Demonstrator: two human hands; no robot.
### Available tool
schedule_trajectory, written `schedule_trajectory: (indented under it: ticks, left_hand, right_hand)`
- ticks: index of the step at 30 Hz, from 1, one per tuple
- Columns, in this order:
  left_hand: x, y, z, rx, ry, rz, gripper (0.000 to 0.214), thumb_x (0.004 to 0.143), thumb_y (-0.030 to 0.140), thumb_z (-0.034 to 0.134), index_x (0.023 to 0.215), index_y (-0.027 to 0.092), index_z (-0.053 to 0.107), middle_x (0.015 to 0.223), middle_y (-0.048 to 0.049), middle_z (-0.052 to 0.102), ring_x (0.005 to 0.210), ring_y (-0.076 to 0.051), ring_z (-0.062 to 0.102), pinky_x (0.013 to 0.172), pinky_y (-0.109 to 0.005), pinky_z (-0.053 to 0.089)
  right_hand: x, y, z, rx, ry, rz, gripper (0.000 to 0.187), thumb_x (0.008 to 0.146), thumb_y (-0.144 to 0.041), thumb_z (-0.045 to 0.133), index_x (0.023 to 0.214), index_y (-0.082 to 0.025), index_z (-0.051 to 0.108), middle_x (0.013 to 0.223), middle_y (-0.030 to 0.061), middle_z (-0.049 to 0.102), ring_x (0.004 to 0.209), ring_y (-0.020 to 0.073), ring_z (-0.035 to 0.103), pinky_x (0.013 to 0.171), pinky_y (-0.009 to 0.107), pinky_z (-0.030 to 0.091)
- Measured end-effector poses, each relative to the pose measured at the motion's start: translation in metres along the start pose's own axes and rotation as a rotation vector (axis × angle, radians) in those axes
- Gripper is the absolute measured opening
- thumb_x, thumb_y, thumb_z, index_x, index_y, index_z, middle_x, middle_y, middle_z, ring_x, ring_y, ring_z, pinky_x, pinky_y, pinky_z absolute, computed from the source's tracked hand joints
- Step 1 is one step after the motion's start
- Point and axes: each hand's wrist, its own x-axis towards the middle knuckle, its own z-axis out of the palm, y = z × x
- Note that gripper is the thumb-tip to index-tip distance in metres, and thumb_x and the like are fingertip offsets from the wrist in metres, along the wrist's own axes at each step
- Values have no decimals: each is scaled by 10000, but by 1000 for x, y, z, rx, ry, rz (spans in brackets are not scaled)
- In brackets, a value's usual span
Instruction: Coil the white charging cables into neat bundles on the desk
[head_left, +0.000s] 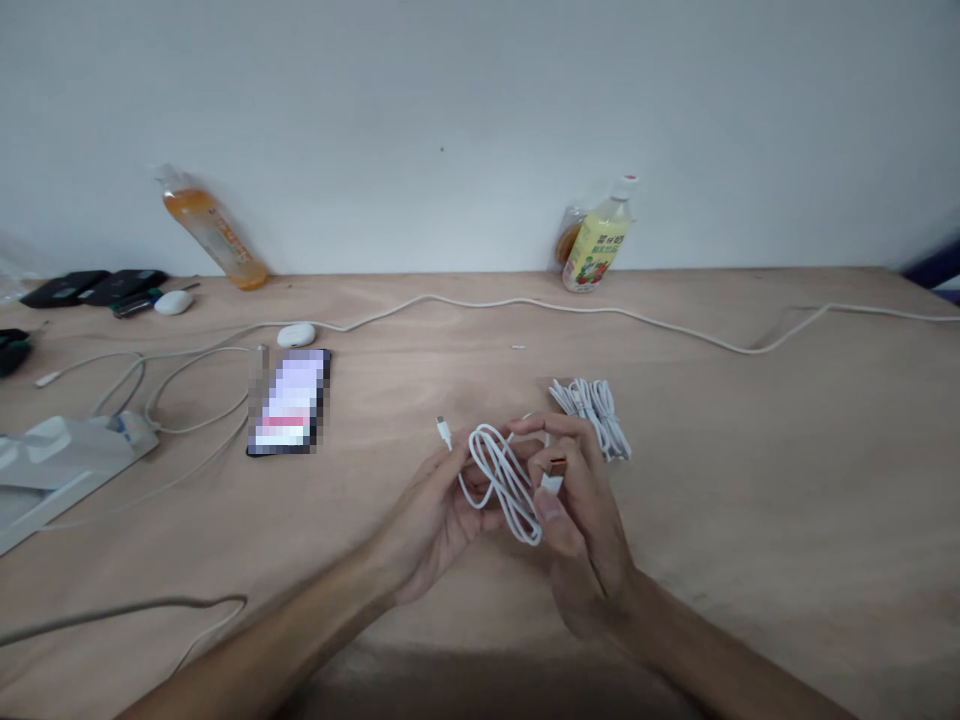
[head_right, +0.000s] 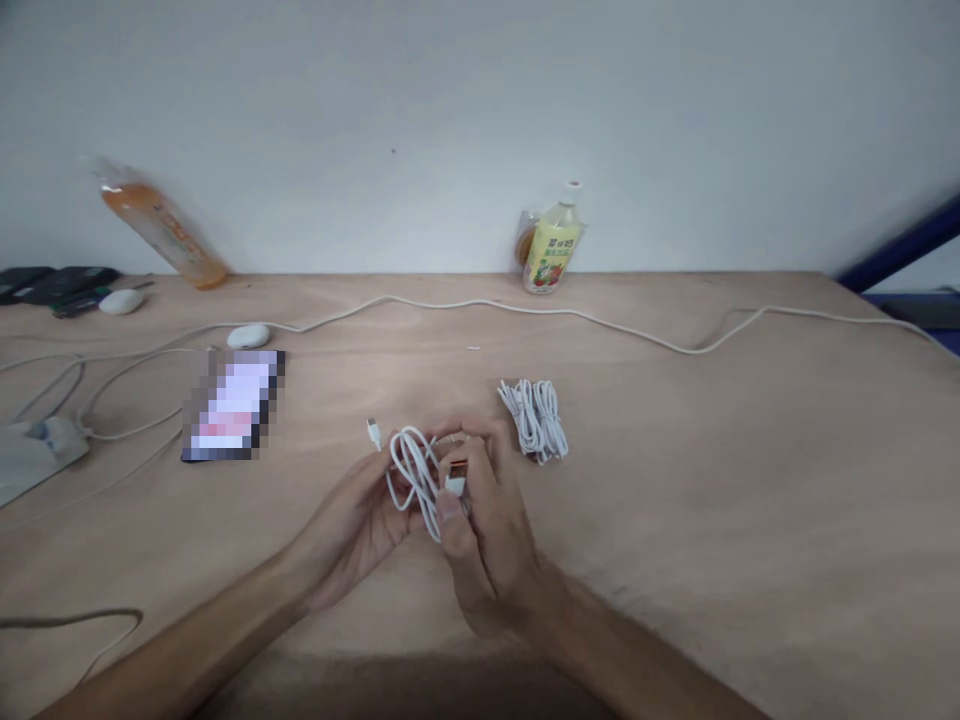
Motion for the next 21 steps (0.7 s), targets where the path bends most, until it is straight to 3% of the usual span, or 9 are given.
schedule_trajectory:
  ticks: [6, 13, 16, 19, 21]
  left_hand:
    - [1, 0, -2, -37, -25, 0, 368, 944, 481, 824, 1150, 177, 841, 1157, -132, 826, 1035, -260, 763, 872, -356, 640]
    - [2, 5, 2, -44, 66, 44, 378, 992, 399, 779, 1287, 162, 800, 1152, -140, 844, 1117, -284, 775, 1024, -396, 603]
    - [1, 6, 4, -41, 67, 46, 405, 997, 393, 771, 1323, 153, 787, 1180, -150, 839, 1129, -298, 781, 1057, -412, 583]
    - [1, 5, 4, -26, 85, 44, 401, 982, 378, 787, 1318, 160, 793, 1222, -148, 829, 1176, -313, 766, 1089, -424, 560]
    - [1, 5, 4, -19, 87, 56, 379, 975, 363, 792, 1298, 166, 803, 1230, -143, 826, 1211, -319, 749, 1104, -426, 544]
  right_hand:
    - [3, -2, 1, -102, 35, -46, 138, 1088, -262, 467, 1091, -287, 602, 1533, 80, 548, 1476, 316, 476, 1192, 525, 425]
    - [7, 2, 0, -220, 1, -25, 182, 1112, -292, 462, 1149, -247, 633, 1522, 148, 576, 1452, 314, 538, 1170, 556, 479]
    - [7, 4, 2, -118, 79, 81, 236, 1130, -341, 439, 1111, -250, 656, 1380, 131, 666, 1339, 300, 631, 1080, 516, 547]
    - [8, 3, 6, 88, 135, 255, 250, 1144, -381, 434, 1059, -256, 634, 1167, 86, 749, 1016, 243, 734, 850, 412, 608]
    - [9, 2, 7, 173, 150, 336, 256, 1140, -392, 447, 1001, -258, 615, 1029, 54, 766, 839, 212, 721, 747, 366, 596]
